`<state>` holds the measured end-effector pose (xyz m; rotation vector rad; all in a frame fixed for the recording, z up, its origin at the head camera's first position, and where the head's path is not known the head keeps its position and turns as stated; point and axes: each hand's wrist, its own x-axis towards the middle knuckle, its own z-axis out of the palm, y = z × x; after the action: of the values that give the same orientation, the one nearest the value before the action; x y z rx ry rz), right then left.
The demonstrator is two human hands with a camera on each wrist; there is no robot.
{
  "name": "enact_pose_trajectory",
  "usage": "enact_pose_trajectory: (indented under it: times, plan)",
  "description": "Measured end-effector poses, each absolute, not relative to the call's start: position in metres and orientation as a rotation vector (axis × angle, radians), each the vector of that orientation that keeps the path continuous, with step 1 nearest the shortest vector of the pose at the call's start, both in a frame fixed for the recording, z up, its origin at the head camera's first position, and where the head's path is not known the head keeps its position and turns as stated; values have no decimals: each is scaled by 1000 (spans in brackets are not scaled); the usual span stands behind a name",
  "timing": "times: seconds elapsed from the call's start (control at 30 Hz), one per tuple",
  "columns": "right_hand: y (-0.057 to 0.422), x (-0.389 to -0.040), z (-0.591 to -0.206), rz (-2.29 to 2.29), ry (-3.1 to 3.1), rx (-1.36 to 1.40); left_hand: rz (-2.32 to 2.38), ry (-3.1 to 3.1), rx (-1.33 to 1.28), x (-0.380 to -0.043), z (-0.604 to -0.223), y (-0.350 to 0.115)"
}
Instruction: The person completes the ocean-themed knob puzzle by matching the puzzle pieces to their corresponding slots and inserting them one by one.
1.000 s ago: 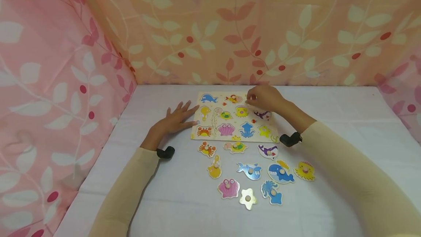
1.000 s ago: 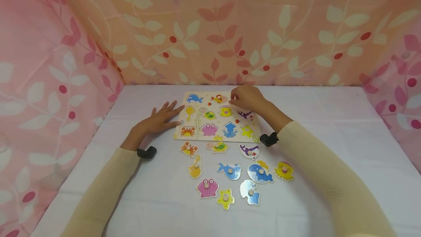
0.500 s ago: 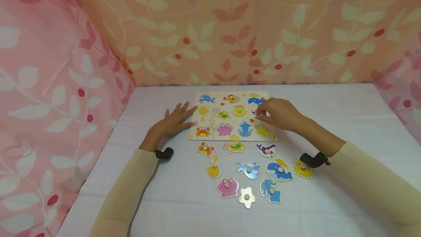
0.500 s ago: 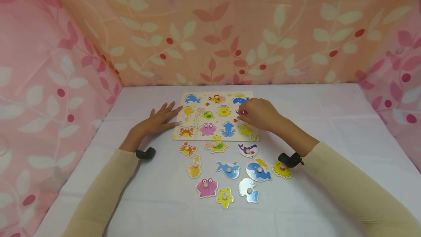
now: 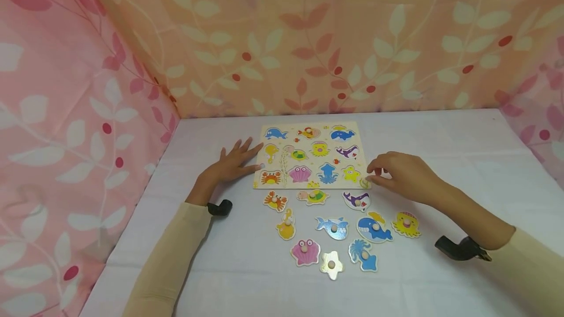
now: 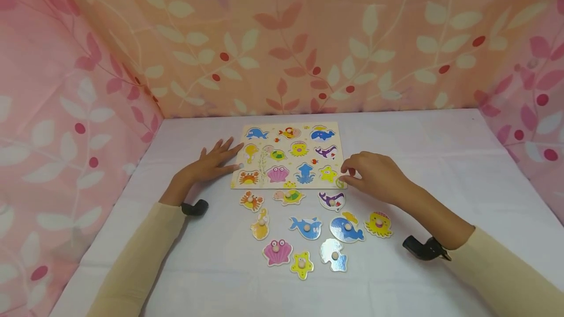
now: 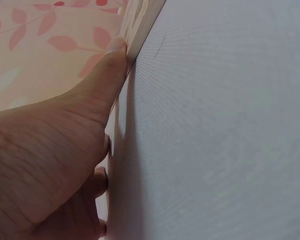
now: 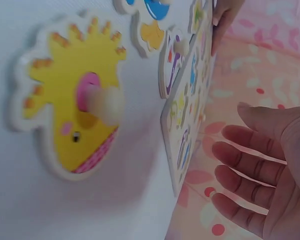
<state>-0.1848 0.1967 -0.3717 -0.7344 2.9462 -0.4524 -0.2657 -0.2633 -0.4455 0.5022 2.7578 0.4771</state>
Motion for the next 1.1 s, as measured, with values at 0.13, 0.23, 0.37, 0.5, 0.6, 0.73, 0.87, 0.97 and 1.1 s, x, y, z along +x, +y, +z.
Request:
enact_pose_trajectory:
  times: [0.13, 0.23, 0.37, 0.5, 0.6, 0.73, 0.87, 0.97, 1.1]
  plan:
    - [207, -169, -374, -457, 2954, -716, 468, 2760, 497, -264, -442, -261]
    - [214, -159, -375, -466, 2952, -700, 482, 2760, 500, -262, -439, -262]
    - [227, -146, -378, -485, 2952, -669, 494, 2757, 515, -265, -439, -261]
    - [236, -136, -384, -487, 2935, -630, 495, 2757, 511, -266, -440, -261]
    - [242, -128, -388, -466, 2925, -609, 497, 2754, 505, -263, -442, -262]
    - [249, -118, -394, -437, 2900, -608, 483, 2750, 498, -261, -444, -263]
    - [253, -113, -397, -402, 2868, -632, 490, 2749, 492, -261, -444, -264]
    - [255, -109, -398, -373, 2883, -667, 488, 2759, 498, -263, -445, -264]
    - [258, -106, -400, -365, 2918, -682, 486, 2767, 506, -265, -446, -264]
